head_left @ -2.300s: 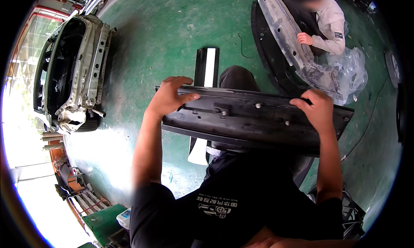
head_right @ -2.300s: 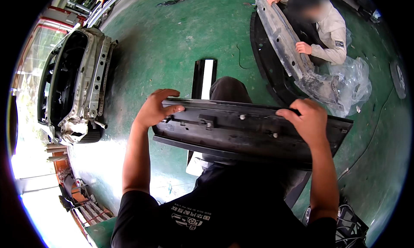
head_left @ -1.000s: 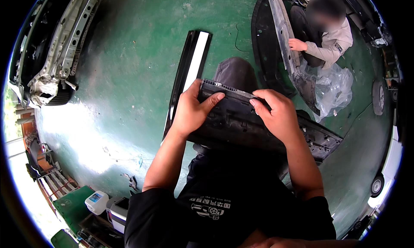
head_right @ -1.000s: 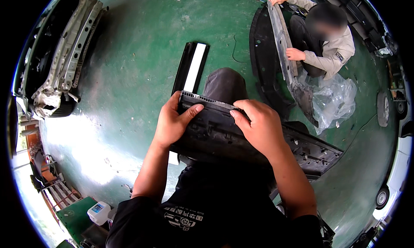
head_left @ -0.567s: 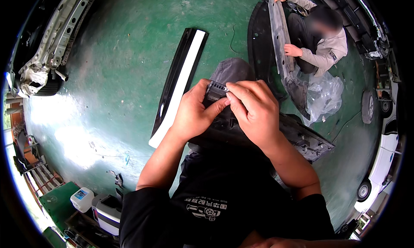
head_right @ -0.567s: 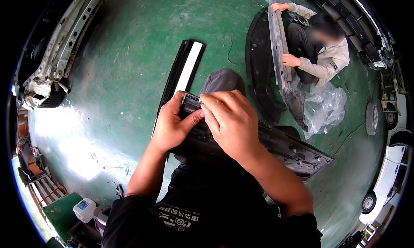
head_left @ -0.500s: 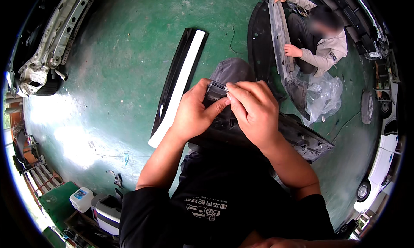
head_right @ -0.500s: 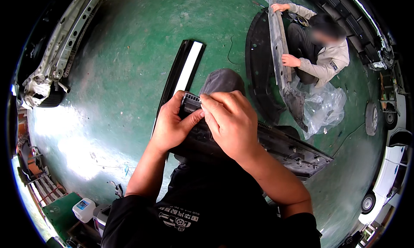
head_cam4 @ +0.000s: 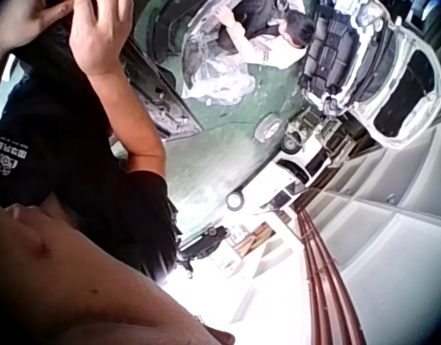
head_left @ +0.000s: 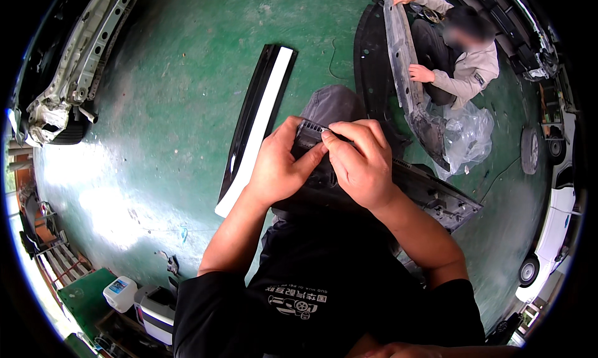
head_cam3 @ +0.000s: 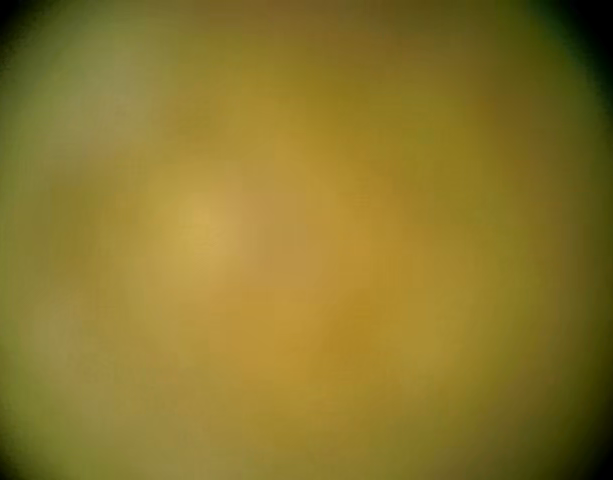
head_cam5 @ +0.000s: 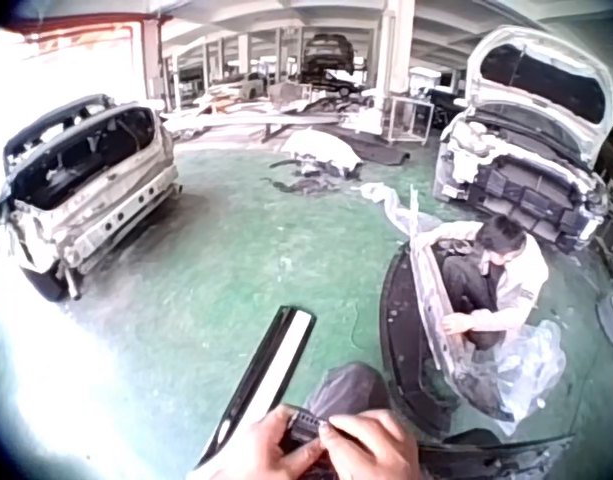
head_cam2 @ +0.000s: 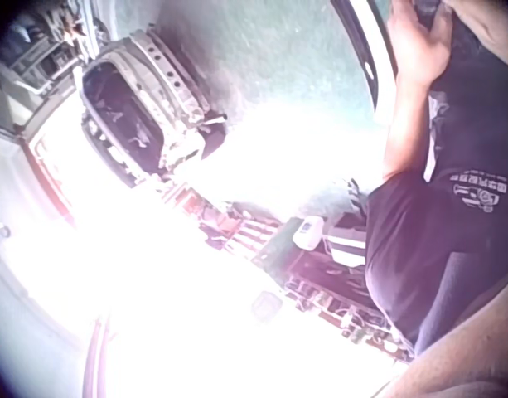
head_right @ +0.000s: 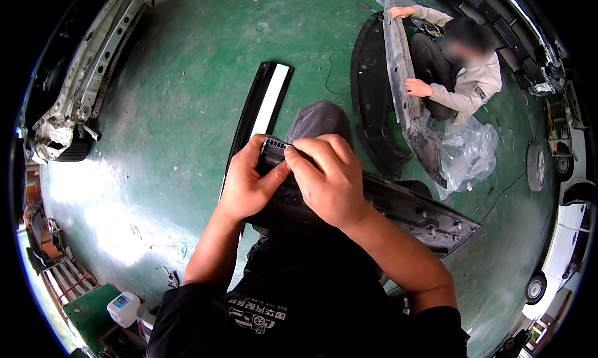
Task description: The person sits on the floor of a workshop and assembles a black plastic car part, likely a bumper or trim piece. They use their hands to align and snap a long strip into the grooves of the main component. Another person is visible in the background working on a separate part.
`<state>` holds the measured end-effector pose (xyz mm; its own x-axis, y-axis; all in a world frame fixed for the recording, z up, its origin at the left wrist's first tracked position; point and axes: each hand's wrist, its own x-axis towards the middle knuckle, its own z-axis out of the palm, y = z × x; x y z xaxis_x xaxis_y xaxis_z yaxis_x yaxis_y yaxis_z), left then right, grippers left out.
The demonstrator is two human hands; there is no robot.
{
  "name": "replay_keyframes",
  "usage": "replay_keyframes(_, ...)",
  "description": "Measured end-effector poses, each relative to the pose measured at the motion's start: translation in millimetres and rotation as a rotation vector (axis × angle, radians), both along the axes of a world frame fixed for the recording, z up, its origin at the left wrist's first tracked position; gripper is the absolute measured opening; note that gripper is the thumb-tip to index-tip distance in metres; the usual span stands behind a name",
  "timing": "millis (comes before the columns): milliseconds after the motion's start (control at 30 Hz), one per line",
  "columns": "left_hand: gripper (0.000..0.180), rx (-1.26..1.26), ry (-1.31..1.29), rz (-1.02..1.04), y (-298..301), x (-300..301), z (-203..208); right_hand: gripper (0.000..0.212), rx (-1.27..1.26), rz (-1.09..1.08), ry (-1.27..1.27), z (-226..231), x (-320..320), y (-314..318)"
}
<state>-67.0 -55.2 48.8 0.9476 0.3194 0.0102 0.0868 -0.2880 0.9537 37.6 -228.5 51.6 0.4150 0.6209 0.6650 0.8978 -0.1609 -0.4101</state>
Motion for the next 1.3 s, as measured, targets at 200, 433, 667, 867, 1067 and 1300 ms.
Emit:
replay_keyframes(200, 0.035, -0.003, -0.081, -0.010, -3, -1, -3, 0.023, 0.002, 0.027, 0.135, 20, 5, 1)
replay_keyframes(433, 0.038, 0.138, -0.040, 0.010, -4, 2, -6, 0.015, -0.262, 0.030, -0.024, 52, 20, 1)
replay_keyframes(667, 0.036, 0.069, -0.034, -0.007, -3, 1, -5, 0.021, -0.380, 0.112, -0.210, 53, 31, 2)
replay_keyframes(867, 0.037, 0.070, -0.021, -0.002, -6, 0, 2, 0.021, -0.426, 0.149, -0.269, 56, 36, -1)
replay_keyframes(1067, 0.039, 0.085, -0.040, 0.001, -8, 3, 2, 0.014, -0.462, 0.123, -0.364, 57, 34, 2)
replay_keyframes(1300, 0.038, 0.138, -0.031, 0.014, -8, 1, -4, 0.013, -0.501, 0.115, -0.403, 51, 33, 10)
